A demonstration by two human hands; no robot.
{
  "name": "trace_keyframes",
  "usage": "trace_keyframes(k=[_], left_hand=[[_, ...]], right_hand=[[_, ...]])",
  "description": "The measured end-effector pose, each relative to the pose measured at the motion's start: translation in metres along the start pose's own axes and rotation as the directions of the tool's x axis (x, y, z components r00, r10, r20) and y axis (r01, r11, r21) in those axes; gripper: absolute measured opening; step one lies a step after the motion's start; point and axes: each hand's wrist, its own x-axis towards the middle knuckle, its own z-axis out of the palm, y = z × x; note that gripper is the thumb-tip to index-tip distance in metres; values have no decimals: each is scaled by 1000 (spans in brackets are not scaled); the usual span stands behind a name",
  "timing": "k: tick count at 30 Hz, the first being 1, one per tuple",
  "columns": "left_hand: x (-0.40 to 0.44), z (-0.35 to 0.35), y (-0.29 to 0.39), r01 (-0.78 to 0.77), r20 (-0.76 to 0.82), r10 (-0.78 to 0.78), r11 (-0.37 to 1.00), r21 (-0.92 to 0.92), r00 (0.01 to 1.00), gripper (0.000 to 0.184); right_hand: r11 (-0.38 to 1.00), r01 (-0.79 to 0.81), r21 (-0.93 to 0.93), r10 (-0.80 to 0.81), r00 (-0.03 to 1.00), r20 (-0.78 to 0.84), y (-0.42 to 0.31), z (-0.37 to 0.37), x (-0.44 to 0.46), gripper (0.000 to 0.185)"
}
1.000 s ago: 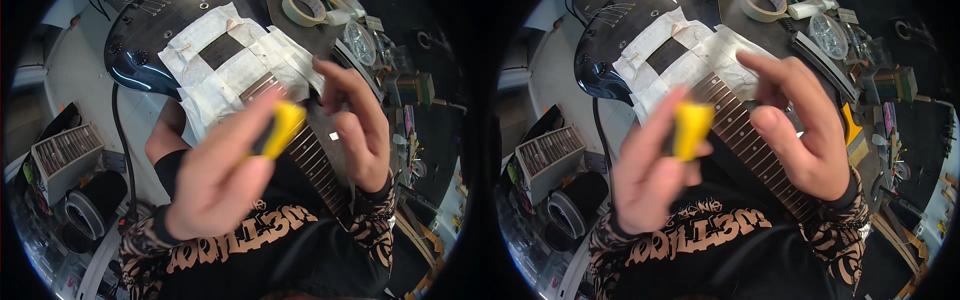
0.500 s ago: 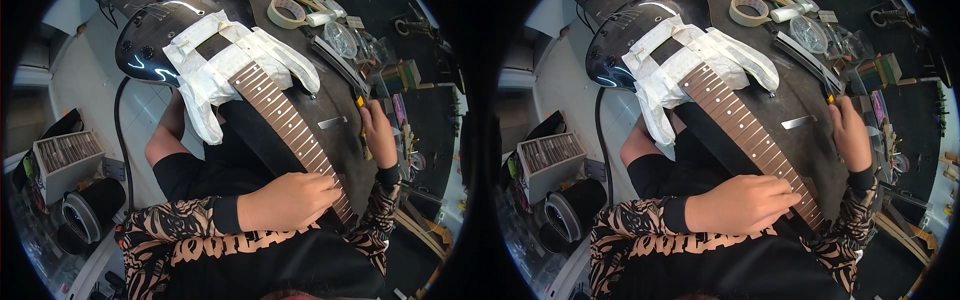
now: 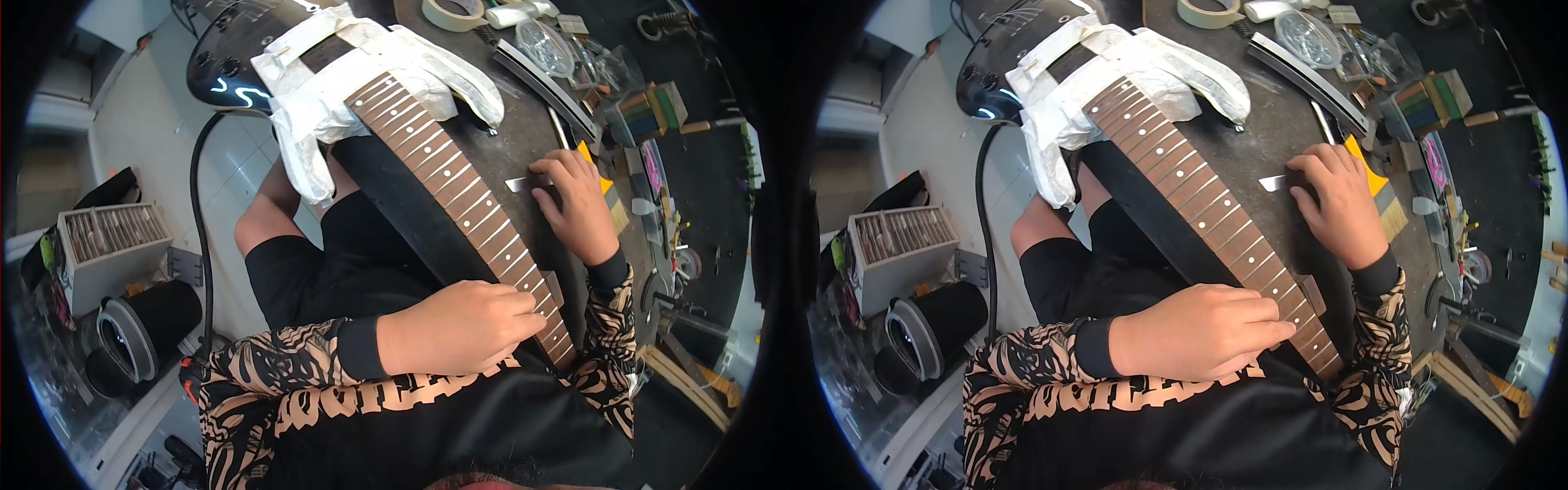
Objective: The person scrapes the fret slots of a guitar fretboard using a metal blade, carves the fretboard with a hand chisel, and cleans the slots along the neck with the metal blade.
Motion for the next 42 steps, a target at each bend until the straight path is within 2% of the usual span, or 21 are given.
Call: trace_keyframes(k=[7,12,15,16,18,20,21,22,24,26,28,30,31,34,36,37,39,40,42], left_hand=[[-4,11,0,18,-11,-17,999,31,1000,45],[-9,9,-2,-7,-67,10,999,48,998,45],[-15,-11,-2,-27,-168,33,999,39,985,45],[-16,-20,-4,-36,-268,54,997,71,962,43],[-16,-43,-9,-42,-453,101,989,139,886,41],[-11,-74,-4,82,-560,-50,996,31,827,34],[-5,-90,0,139,-568,-127,990,-23,813,30],[3,-94,3,191,-583,-254,967,-169,772,31],[21,-96,1,148,-593,-260,961,-232,762,28],[27,-102,1,200,-515,-209,977,-73,832,34],[28,-104,-2,230,-482,-226,972,-53,847,27],[24,-109,-7,239,-416,-239,970,-53,877,20],[23,-113,-8,228,-400,-250,968,-102,882,18],[17,-126,-6,328,-234,-465,829,-452,854,14],[12,-142,-3,361,-245,-568,743,-564,785,12],[9,-149,-3,373,-242,-618,692,-618,748,11],[-2,-162,-14,354,-539,-431,902,-247,723,7],[-8,-171,-20,363,-637,-294,931,-23,713,7],[-15,-184,-28,456,-718,-218,877,153,661,6]], right_hand=[[991,7,137,-34,981,191,15,-10,15,26],[978,49,203,-98,966,240,20,-15,25,26],[963,62,262,-133,956,263,25,-23,26,25],[958,61,281,-139,954,266,26,-28,25,25],[913,-81,400,-5,978,209,28,-38,20,23],[874,-152,461,77,981,177,24,-52,21,22],[901,-91,425,29,988,152,14,-64,26,24],[922,-31,386,-20,992,128,1,-77,31,26],[929,53,366,-102,988,114,-31,-99,39,29],[915,179,361,-221,972,79,-51,-109,48,33],[868,336,366,-371,928,26,-62,-112,55,36],[841,412,352,-434,901,-20,-69,-107,63,37],[833,433,343,-447,893,-42,-73,-102,67,37],[805,498,323,-503,861,-75,-71,-90,77,42],[785,541,302,-533,838,-117,-75,-86,94,46],[801,501,328,-483,864,-140,-74,-86,102,49],[816,425,391,-370,905,-212,-68,-82,119,54],[824,400,401,-330,914,-234,-60,-77,127,55],[843,361,399,-277,927,-254,-40,-64,145,54]])
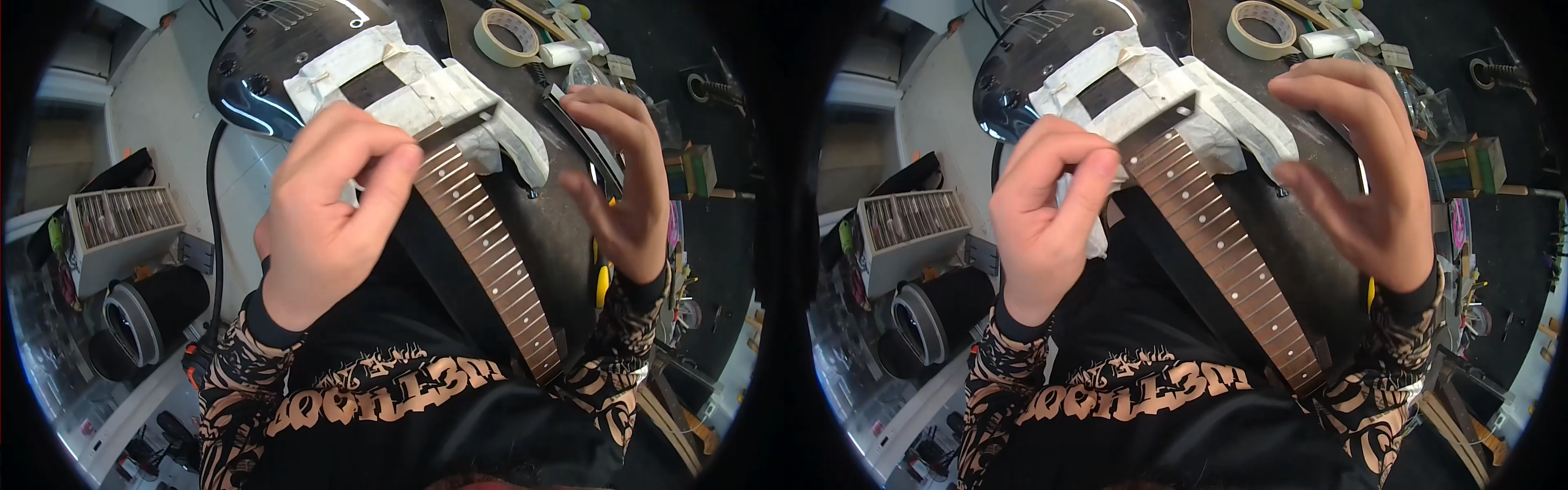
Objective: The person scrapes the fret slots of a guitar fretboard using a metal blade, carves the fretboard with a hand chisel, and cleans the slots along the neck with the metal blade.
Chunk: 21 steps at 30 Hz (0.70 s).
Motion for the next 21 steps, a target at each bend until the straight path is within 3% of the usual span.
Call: trace_keyframes(k=[4,9,15,21], left_hand=[[9,8,-20,-136,-50,148,973,189,988,11],[6,17,-26,-251,98,231,907,337,968,24],[4,16,-24,-239,198,175,896,373,964,24],[-4,20,-32,-210,177,153,904,372,972,29]], right_hand=[[997,-72,19,72,997,25,25,23,16,48],[981,-33,193,20,997,68,39,58,27,46],[977,28,213,-57,989,135,50,73,29,41],[982,111,153,-136,978,159,56,78,36,38]])
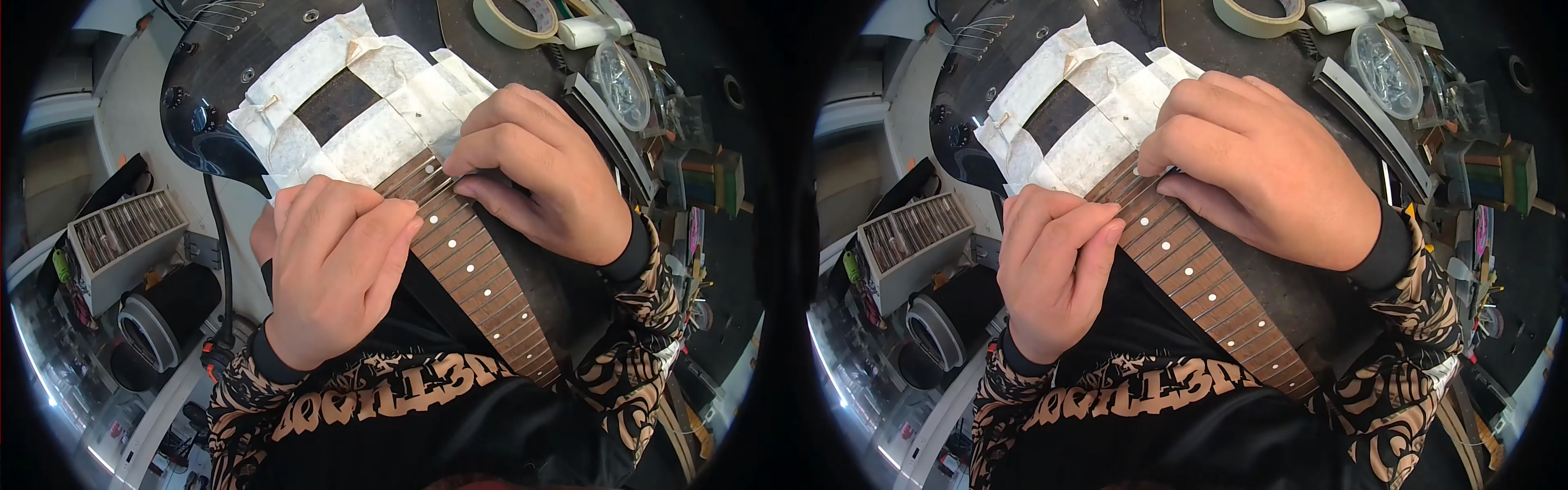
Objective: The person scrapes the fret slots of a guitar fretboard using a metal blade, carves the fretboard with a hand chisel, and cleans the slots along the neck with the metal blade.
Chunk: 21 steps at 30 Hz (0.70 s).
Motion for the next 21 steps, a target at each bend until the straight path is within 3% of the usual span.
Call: trace_keyframes(k=[10,14,21], left_hand=[[0,5,-2,-96,-16,98,993,75,995,36],[3,1,2,-113,19,113,993,-18,993,37],[7,0,2,-62,14,63,996,-70,998,31]], right_hand=[[997,25,-66,-29,998,-60,1,13,-4,34],[999,7,-38,-8,1000,-13,-3,9,-8,34],[1000,-6,-8,5,997,-82,-3,13,-7,32]])
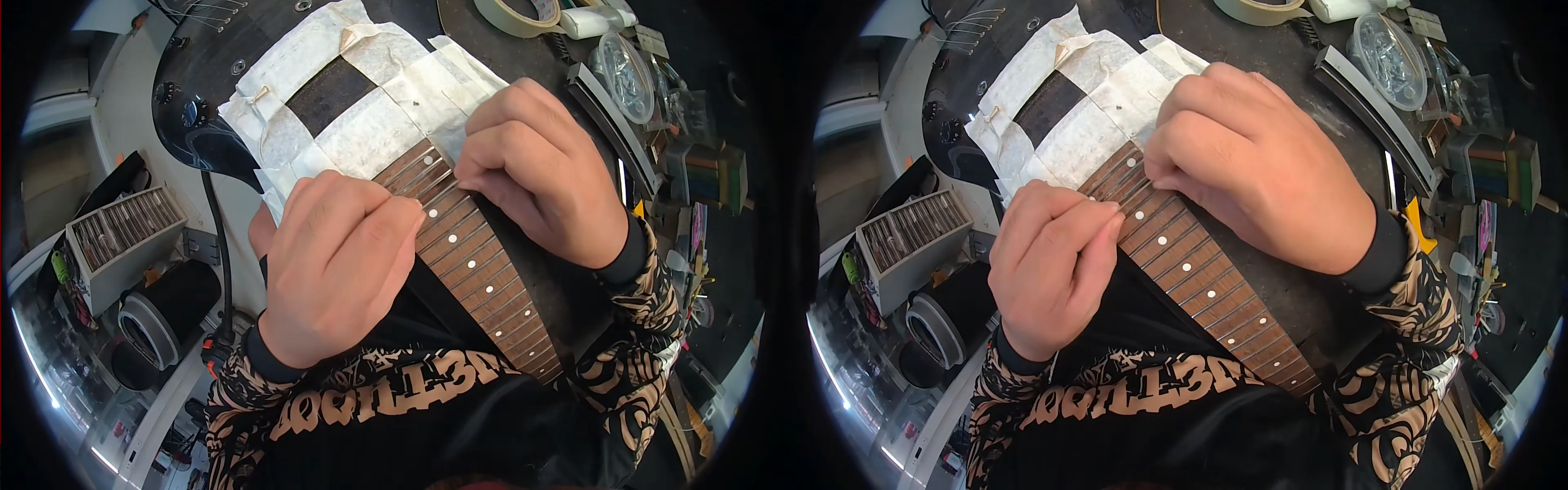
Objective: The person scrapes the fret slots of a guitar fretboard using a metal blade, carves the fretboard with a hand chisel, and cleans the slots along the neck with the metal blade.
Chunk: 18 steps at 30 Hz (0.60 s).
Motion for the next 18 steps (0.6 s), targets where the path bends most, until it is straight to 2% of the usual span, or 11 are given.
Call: trace_keyframes(k=[4,7,10,18], left_hand=[[2,-1,0,26,3,-26,999,21,1000,30],[1,0,0,-12,13,12,999,37,1000,30],[4,-2,1,-23,31,23,1000,-9,999,31],[5,-1,1,9,11,-9,1000,20,1000,30]], right_hand=[[1000,-4,-10,4,1000,-4,2,2,3,32],[1000,-4,-13,4,1000,2,-1,1,0,31],[999,-27,-31,28,999,30,-4,-2,-8,31],[999,-24,-21,24,999,-29,0,3,-1,30]])
